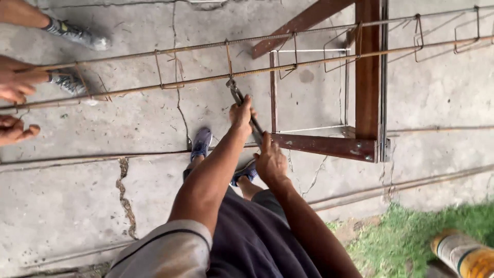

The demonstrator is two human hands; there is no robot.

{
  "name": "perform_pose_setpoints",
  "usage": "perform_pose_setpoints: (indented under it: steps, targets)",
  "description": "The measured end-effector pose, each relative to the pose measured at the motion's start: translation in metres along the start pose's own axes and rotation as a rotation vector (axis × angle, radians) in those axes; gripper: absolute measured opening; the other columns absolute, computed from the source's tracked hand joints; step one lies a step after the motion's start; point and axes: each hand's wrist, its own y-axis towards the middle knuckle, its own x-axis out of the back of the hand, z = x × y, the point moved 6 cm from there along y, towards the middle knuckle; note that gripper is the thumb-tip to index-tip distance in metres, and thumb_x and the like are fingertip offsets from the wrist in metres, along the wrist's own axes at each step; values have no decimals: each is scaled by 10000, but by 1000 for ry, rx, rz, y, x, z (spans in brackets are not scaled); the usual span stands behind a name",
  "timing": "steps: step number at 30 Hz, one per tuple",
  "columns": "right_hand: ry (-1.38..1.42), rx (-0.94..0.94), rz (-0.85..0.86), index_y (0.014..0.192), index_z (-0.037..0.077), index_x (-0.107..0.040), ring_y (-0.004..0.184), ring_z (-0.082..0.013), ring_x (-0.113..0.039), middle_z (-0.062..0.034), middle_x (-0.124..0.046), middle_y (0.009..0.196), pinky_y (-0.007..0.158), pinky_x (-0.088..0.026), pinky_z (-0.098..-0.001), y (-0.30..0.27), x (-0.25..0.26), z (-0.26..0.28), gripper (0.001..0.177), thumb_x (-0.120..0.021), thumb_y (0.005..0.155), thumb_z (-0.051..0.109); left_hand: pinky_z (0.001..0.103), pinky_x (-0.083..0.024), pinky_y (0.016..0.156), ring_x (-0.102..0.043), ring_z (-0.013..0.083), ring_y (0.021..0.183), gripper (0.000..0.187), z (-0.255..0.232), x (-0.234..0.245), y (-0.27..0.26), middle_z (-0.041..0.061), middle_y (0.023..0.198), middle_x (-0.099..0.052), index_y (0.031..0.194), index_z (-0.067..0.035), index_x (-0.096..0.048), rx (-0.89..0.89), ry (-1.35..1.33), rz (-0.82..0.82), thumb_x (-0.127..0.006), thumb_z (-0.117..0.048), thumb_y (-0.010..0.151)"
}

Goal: The person ties a metal wire around the intersection of two rebar rods using pliers. They wrap the wire by hand and then twist it tight with the tool to secure the connection.

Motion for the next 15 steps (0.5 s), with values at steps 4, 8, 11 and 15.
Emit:
perform_pose_setpoints:
  steps: [4,8,11,15]
  targets:
    - [-13,77,-37,1568,167,-245,1308,-506,-503,-292,-495,1398,1035,-475,-590,-11,36,-7,782,-681,928,278,386,-643,564,-735,275,654,410,-2,-22,-24,174,850,-733,1010,-101,-551,191,-316,234,-524,-510,999]
    - [887,186,271,971,1,-592,273,-174,-449,-132,-519,441,206,-290,-241,31,8,-23,361,-858,759,121,393,-678,663,-765,301,788,575,-7,-2,-24,236,998,-728,1144,0,-583,199,-414,409,-624,-540,947]
    - [983,145,474,1068,44,-623,788,-225,-610,-77,-530,846,689,-586,-361,21,13,-17,322,-770,826,198,356,-660,563,-727,253,669,593,-27,4,-49,200,881,-710,1099,23,-607,206,-363,408,-592,-550,950]
    - [1402,8,661,1460,105,-383,680,-233,-557,-105,-537,827,533,-505,-296,22,-46,-13,673,-696,892,286,305,-612,483,-681,201,579,573,-31,2,-50,127,754,-687,1034,-30,-634,181,-253,396,-636,-593,930]
